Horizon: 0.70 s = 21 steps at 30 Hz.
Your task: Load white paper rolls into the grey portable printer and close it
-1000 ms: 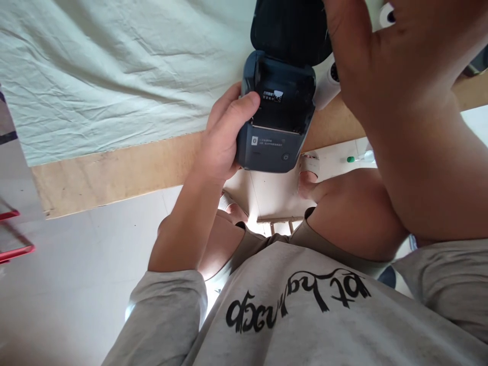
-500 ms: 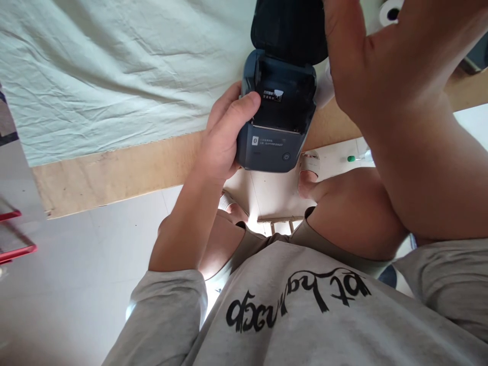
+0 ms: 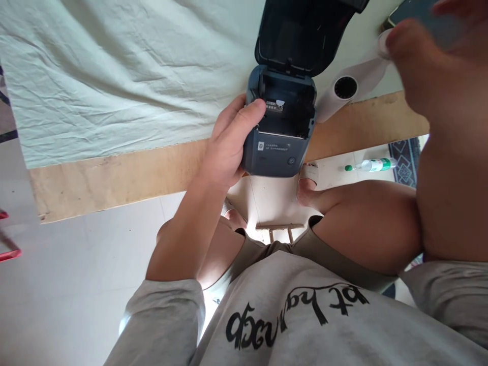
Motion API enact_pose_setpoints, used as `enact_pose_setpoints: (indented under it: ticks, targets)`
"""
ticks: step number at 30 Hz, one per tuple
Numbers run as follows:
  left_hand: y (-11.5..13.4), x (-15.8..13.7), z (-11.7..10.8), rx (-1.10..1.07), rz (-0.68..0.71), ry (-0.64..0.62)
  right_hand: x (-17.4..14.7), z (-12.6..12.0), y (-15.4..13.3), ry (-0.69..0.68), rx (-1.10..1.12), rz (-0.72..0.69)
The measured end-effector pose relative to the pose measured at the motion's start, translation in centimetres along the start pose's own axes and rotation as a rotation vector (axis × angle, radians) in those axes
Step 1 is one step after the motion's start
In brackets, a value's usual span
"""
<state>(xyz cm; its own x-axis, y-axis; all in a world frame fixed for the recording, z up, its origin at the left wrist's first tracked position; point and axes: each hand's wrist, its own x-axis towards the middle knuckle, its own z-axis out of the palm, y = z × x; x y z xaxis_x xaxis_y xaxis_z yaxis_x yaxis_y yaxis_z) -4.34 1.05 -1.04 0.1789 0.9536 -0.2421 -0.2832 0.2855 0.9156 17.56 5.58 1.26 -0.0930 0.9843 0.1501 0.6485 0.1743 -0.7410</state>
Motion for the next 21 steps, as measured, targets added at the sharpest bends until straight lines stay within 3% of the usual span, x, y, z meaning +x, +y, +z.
enact_pose_setpoints:
  ticks: [3,6,11,17,21]
  targets:
    - [0.1,0.0,0.1,0.004,0.003,-0.003,0.2,0.6,-0.2,0.024,-0.255,-0.078]
    - [0.0,0.0,0.0,-0.010,0.004,-0.012,0.3,0.7,0.8,0.031,-0.254,-0.090]
    - [0.0,0.1,-0.2,-0.029,0.004,-0.018,0.2,1.0,1.9,-0.115,-0.296,-0.119]
    - [0.0,0.2,0.0,-0.019,-0.009,-0.002,1.5,1.9,4.0,0.047,-0.323,-0.221]
    - [0.0,0.3,0.0,-0.016,-0.018,-0.022,2.2,2.0,5.6,0.076,-0.336,-0.290]
